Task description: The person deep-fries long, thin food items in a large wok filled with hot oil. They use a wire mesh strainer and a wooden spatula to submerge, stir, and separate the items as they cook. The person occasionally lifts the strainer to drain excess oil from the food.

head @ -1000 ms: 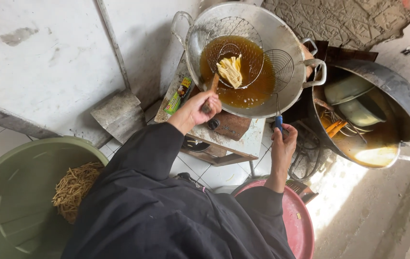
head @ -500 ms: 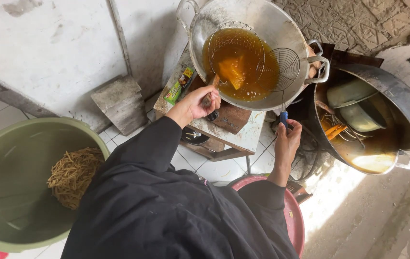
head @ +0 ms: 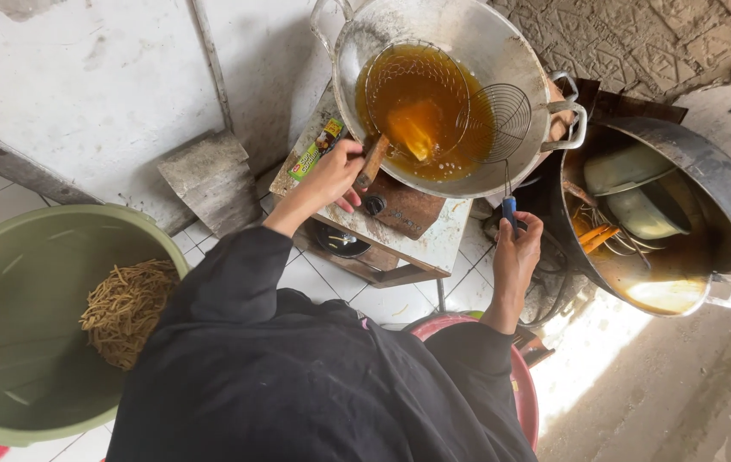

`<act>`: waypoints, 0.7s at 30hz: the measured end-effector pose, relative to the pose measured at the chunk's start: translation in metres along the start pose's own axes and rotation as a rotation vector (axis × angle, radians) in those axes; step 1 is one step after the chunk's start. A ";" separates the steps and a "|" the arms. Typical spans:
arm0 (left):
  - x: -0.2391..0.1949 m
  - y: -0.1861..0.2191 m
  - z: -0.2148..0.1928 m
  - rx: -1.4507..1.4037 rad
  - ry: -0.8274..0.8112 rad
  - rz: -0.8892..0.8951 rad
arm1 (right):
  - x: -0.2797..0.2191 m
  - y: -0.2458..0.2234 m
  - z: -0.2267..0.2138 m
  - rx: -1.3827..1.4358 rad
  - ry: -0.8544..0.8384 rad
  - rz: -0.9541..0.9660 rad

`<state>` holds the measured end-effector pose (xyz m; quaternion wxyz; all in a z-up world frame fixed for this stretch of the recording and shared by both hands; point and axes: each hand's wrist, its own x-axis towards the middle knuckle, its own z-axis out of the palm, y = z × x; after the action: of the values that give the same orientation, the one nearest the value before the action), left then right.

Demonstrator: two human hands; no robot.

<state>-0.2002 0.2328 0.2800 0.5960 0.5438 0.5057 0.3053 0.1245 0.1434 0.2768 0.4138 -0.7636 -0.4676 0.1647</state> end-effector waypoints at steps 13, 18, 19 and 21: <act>0.034 -0.041 0.056 0.584 0.385 0.689 | -0.001 -0.016 -0.002 -0.040 -0.015 -0.009; 0.053 -0.010 0.024 0.553 0.657 0.866 | 0.003 -0.005 -0.004 -0.068 0.004 -0.014; 0.063 -0.017 0.024 0.551 0.655 0.868 | 0.004 -0.004 -0.004 -0.068 0.006 -0.014; 0.081 -0.034 0.025 0.381 0.559 0.947 | 0.003 -0.001 -0.003 -0.109 -0.018 -0.051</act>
<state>-0.1589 0.2905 0.2226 0.1302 0.7072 0.3917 0.5740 0.1273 0.1453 0.2798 0.3715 -0.7713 -0.4989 0.1351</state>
